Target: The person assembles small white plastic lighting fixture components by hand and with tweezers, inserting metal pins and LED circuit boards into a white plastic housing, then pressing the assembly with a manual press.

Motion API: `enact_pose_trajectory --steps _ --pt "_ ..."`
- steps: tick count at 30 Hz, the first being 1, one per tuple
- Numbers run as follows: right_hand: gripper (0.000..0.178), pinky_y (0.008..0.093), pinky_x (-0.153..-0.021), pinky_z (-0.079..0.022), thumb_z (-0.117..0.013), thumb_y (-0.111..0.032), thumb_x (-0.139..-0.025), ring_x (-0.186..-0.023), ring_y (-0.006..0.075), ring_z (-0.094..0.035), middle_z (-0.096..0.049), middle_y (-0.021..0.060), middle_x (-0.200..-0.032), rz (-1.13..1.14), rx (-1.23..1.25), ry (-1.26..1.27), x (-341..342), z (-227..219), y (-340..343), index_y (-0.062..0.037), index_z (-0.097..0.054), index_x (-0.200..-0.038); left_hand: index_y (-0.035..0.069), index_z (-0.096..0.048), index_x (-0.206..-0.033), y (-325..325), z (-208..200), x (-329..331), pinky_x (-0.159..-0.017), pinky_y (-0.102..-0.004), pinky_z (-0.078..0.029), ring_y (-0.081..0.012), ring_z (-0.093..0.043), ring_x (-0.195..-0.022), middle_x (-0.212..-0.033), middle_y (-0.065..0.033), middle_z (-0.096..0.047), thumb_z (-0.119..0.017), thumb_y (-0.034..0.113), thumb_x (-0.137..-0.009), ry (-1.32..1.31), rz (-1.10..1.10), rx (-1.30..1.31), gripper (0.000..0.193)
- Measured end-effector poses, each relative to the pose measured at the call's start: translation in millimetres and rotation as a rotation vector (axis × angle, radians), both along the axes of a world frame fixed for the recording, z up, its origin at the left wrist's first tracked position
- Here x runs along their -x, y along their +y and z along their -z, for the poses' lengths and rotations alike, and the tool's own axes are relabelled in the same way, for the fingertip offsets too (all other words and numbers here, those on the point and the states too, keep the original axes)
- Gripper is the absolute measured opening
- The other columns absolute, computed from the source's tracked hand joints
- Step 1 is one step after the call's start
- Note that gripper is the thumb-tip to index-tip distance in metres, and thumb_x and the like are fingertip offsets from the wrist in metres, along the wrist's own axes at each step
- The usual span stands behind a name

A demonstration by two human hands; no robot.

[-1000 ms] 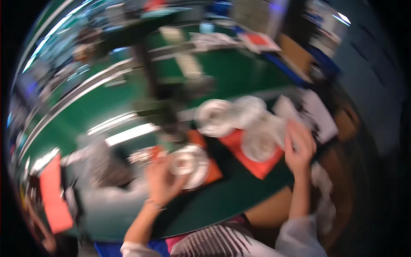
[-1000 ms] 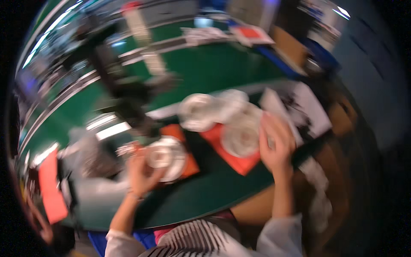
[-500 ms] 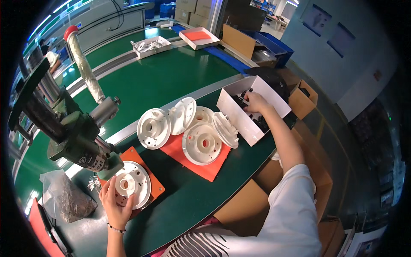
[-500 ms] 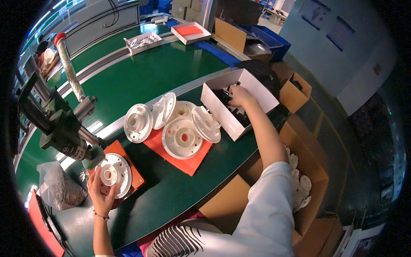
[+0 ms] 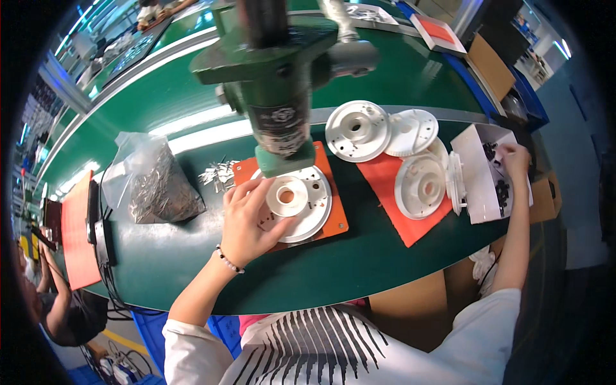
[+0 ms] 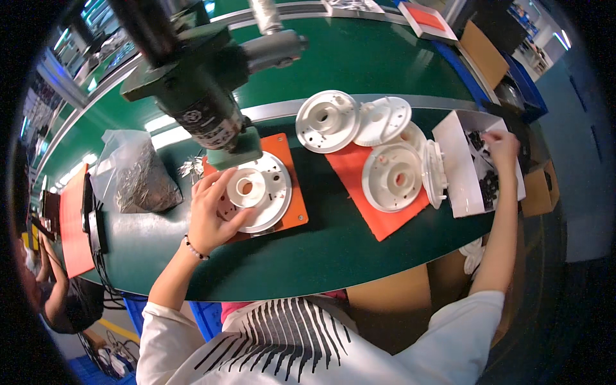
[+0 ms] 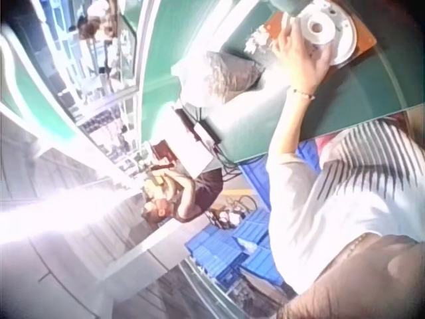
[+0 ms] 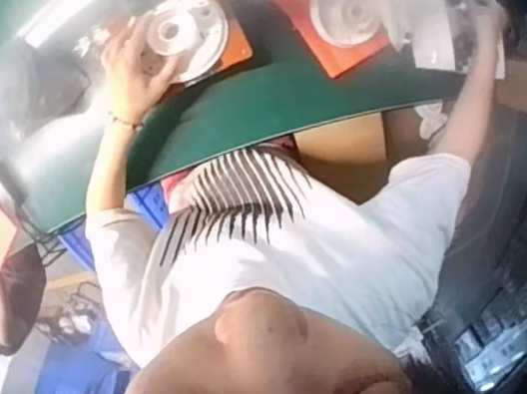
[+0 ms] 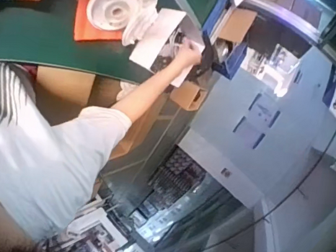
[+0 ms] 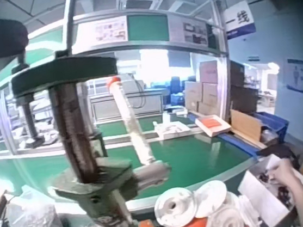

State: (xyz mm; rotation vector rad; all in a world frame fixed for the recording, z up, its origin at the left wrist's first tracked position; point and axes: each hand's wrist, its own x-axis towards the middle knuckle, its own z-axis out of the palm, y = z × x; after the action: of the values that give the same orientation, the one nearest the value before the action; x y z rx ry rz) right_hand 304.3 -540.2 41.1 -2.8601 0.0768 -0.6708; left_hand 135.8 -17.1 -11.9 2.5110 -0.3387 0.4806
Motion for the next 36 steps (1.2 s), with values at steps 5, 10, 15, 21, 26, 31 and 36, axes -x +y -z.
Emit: enact_pose_trajectory --steps 5,10,15,21,26,31,36 --pt "0.022 0.0242 -0.066 -0.048 -0.057 0.001 -0.080 -0.071 0.0116 -0.057 -0.062 0.0074 -0.087 -0.348 -0.693 -0.350 68.3 -17.4 160.4 -0.0009 -0.062 -0.101 0.003 -0.051 -0.116 4.7 2.9 4.8 -0.089 -0.0395 -0.033 -0.0290 -0.050 -0.100 -0.105 -0.0148 -0.056 -0.073 0.025 -0.062 -0.026 -0.003 -0.001 0.062" --pt "0.017 0.0275 -0.064 -0.048 -0.064 0.001 -0.071 -0.071 0.0193 -0.061 -0.064 0.0114 -0.085 -0.893 -0.764 0.227 103.4 33.5 305.9 -0.0005 -0.065 -0.088 0.003 -0.051 -0.115 5.8 -0.3 2.6 -0.089 -0.0406 -0.032 -0.0283 -0.050 -0.100 -0.104 -0.0140 -0.057 -0.072 0.025 -0.062 -0.016 0.033 0.020 0.062" --pt "0.018 0.0272 -0.061 -0.047 -0.065 0.001 -0.071 -0.067 0.0189 -0.060 -0.063 0.0108 -0.083 -1.005 -0.553 0.245 95.2 35.8 322.2 0.0001 -0.064 -0.089 0.003 -0.052 -0.115 3.4 2.7 1.7 -0.088 -0.0418 -0.032 -0.0270 -0.051 -0.100 -0.097 -0.0124 -0.062 -0.072 0.026 -0.061 -0.077 0.021 0.063 0.062" --pt "0.016 0.0279 -0.061 -0.048 -0.064 0.000 -0.072 -0.068 0.0191 -0.061 -0.062 0.0098 -0.082 -0.894 -0.460 0.381 89.8 18.6 325.3 0.0003 -0.063 -0.088 0.000 -0.052 -0.113 6.5 5.3 0.0 -0.087 -0.0421 -0.033 -0.0257 -0.053 -0.097 -0.097 -0.0129 -0.061 -0.073 0.028 -0.061 -0.111 0.058 0.078 0.062" --pt "0.016 0.0288 -0.063 -0.048 -0.064 0.000 -0.073 -0.069 0.0219 -0.061 -0.061 0.0105 -0.083 -0.903 -0.380 0.403 89.6 12.9 328.9 -0.0007 -0.064 -0.088 0.000 -0.053 -0.110 6.4 4.7 0.3 -0.087 -0.0420 -0.033 -0.0258 -0.053 -0.096 -0.097 -0.0139 -0.059 -0.073 0.029 -0.061 -0.129 0.051 0.090 0.061" --pt "0.016 0.0340 -0.069 -0.047 -0.061 0.000 -0.071 -0.075 0.0287 -0.059 -0.059 0.0140 -0.082 -0.986 -0.251 0.326 92.2 18.3 331.5 0.0003 -0.064 -0.086 0.000 -0.054 -0.109 6.9 6.5 -0.5 -0.088 -0.0418 -0.033 -0.0260 -0.053 -0.096 -0.097 -0.0149 -0.058 -0.073 0.030 -0.061 -0.136 0.051 0.084 0.059" --pt "0.014 0.0380 -0.070 -0.046 -0.061 -0.001 -0.071 -0.077 0.0312 -0.058 -0.058 0.0154 -0.081 -0.970 -0.154 0.340 90.7 16.6 336.2 0.0018 -0.063 -0.084 0.001 -0.054 -0.109 7.6 7.4 -1.1 -0.087 -0.0417 -0.033 -0.0262 -0.053 -0.096 -0.095 -0.0136 -0.059 -0.072 0.030 -0.062 -0.142 0.044 0.081 0.058"
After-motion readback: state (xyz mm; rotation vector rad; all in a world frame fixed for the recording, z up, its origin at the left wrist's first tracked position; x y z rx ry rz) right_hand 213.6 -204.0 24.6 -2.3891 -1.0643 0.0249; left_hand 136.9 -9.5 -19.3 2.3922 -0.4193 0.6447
